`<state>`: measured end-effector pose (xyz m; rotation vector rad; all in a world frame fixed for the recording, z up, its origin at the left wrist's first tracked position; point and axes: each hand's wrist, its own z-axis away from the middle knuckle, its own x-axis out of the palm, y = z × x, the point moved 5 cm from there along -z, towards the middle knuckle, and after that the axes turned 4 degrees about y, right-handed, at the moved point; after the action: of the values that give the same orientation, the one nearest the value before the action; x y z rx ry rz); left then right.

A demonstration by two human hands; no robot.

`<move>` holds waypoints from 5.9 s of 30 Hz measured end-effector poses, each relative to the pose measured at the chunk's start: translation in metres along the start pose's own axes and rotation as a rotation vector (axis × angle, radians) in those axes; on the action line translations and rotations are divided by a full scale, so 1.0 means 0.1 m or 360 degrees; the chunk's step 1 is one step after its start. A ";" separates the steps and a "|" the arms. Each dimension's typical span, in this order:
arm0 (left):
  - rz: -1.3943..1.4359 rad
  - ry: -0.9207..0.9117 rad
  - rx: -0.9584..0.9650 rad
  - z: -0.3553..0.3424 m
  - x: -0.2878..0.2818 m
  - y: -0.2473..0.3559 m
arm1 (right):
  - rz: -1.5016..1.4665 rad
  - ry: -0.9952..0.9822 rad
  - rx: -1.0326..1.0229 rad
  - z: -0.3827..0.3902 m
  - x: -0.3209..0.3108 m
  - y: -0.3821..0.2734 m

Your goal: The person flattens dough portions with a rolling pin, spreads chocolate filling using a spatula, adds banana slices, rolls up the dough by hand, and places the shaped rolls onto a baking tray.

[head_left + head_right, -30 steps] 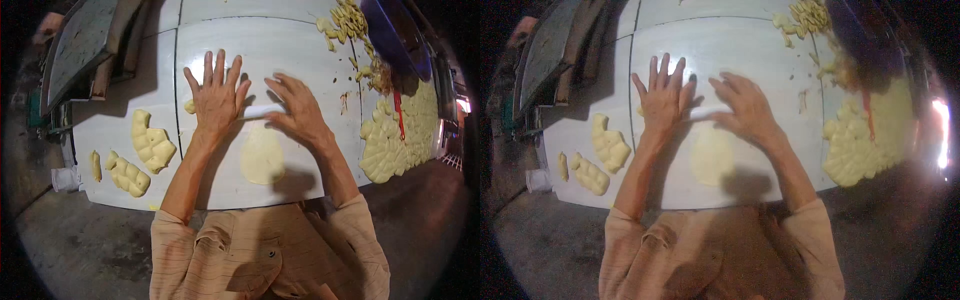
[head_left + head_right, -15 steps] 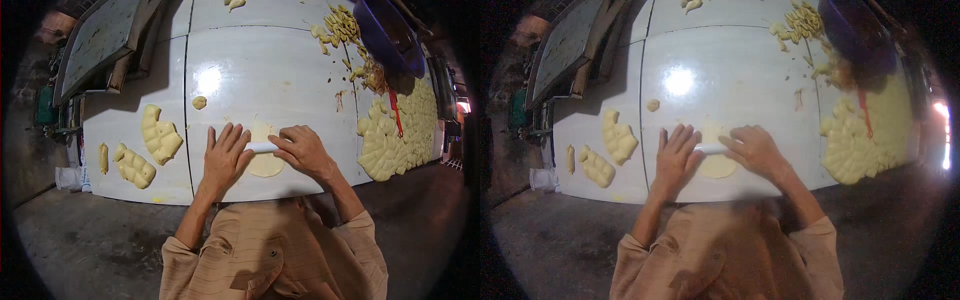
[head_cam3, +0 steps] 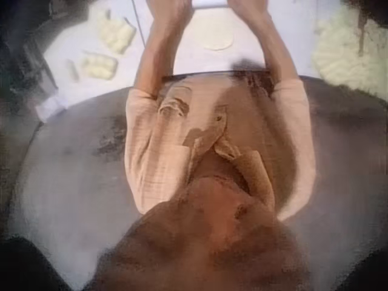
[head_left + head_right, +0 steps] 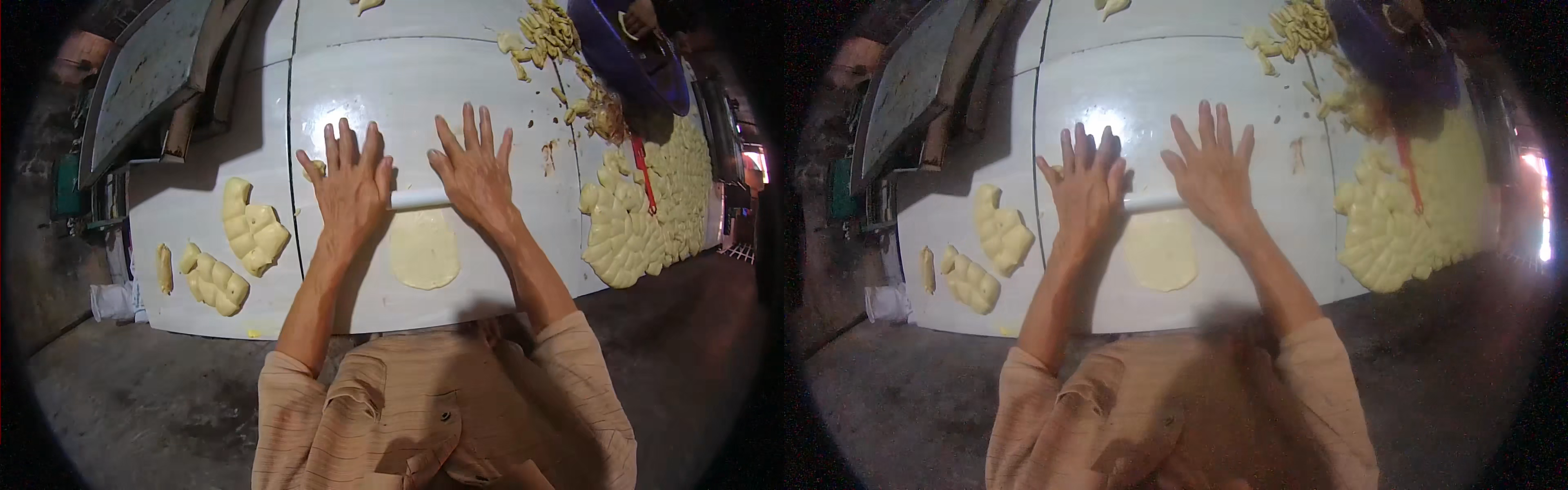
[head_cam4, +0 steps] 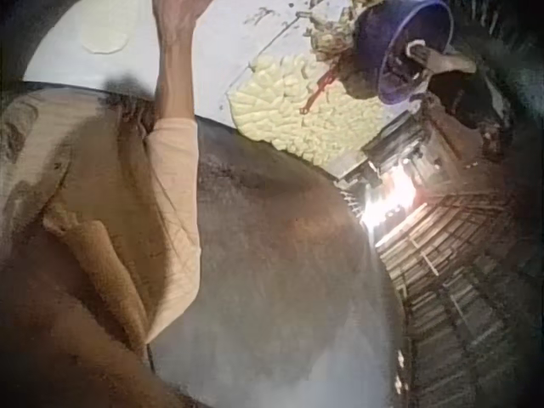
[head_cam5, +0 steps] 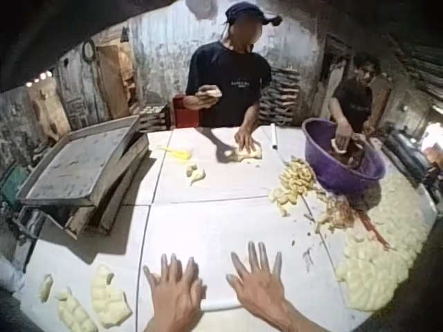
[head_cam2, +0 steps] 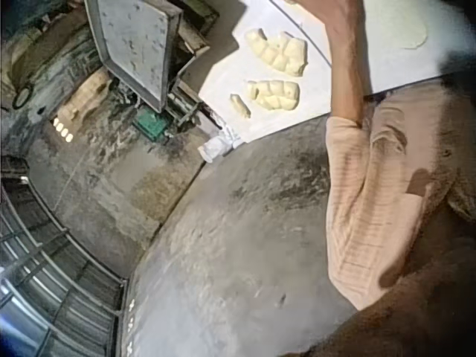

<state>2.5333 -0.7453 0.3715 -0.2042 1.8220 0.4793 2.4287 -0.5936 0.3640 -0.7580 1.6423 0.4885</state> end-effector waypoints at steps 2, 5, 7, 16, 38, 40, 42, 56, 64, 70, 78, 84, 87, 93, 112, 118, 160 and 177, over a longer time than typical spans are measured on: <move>-0.0143 0.0035 -0.0007 -0.20 0.19 -0.10 | -0.0086 0.0173 -0.0026 -0.20 -0.02 0.03; -0.0137 0.0064 0.0023 -0.29 0.22 -0.14 | -0.0412 0.0228 -0.0281 -0.25 -0.08 0.06; -0.0077 0.0219 0.0078 -0.19 0.22 -0.22 | -0.0847 0.0236 -0.0401 -0.09 -0.31 0.03; 0.0376 0.0388 0.0384 0.21 -0.31 -0.12 | -0.1282 -0.0360 0.0222 0.19 -0.39 0.41; 0.0275 -0.0434 0.0709 0.80 0.01 0.16 | -0.0811 0.0027 -0.0659 0.64 -0.25 -0.26; 0.0190 -0.0473 0.0755 0.78 0.00 0.17 | -0.0868 0.0027 -0.0623 0.65 -0.25 -0.19; 0.0245 -0.0494 0.0659 0.78 0.01 0.14 | -0.0893 0.0122 -0.0486 0.64 -0.27 -0.09; 0.0141 -0.0644 0.0567 0.90 -0.06 0.25 | -0.0053 0.0620 0.0653 1.16 -0.87 1.52; 0.0348 -0.0285 0.0379 0.65 -0.28 0.23 | -0.0268 0.0491 0.0400 1.40 -0.76 2.07; 0.0330 -0.0134 0.0122 0.84 -0.42 0.07 | -0.2024 0.0427 0.1033 1.29 -1.03 1.32; 0.0566 -0.0257 0.0402 1.12 -0.30 1.16 | -0.1021 -0.0135 0.0685 1.33 -0.52 0.95; 0.0591 -0.0425 0.0626 1.23 0.04 1.92 | -0.0911 0.0257 0.0180 1.36 -0.82 1.04; 0.0341 -0.0574 0.0485 1.14 0.26 1.96 | -0.0659 -0.0128 -0.0295 1.52 -0.59 0.86; 0.0333 -0.0620 0.0521 1.07 0.24 1.84 | -0.0504 -0.0179 -0.0211 1.75 -0.41 0.90; 0.0540 -0.0476 0.0667 1.47 0.10 1.70 | 0.0035 -0.0091 -0.0091 0.96 -0.40 1.56; 0.0417 -0.0328 0.0355 1.34 -0.01 1.56 | 0.0062 -0.0302 -0.0178 0.64 -0.37 1.92; 0.0351 0.0181 -0.0086 1.59 -0.22 1.84 | -0.0827 0.0007 -0.0686 0.63 -0.88 1.38; 0.0389 -0.0154 -0.0092 1.06 0.18 1.69 | -0.0667 -0.0227 -0.0683 1.14 -0.39 1.68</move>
<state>2.5575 -0.5465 0.3663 0.0035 1.7475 0.7019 2.3927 -0.3906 0.3626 -1.3199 1.2103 0.5822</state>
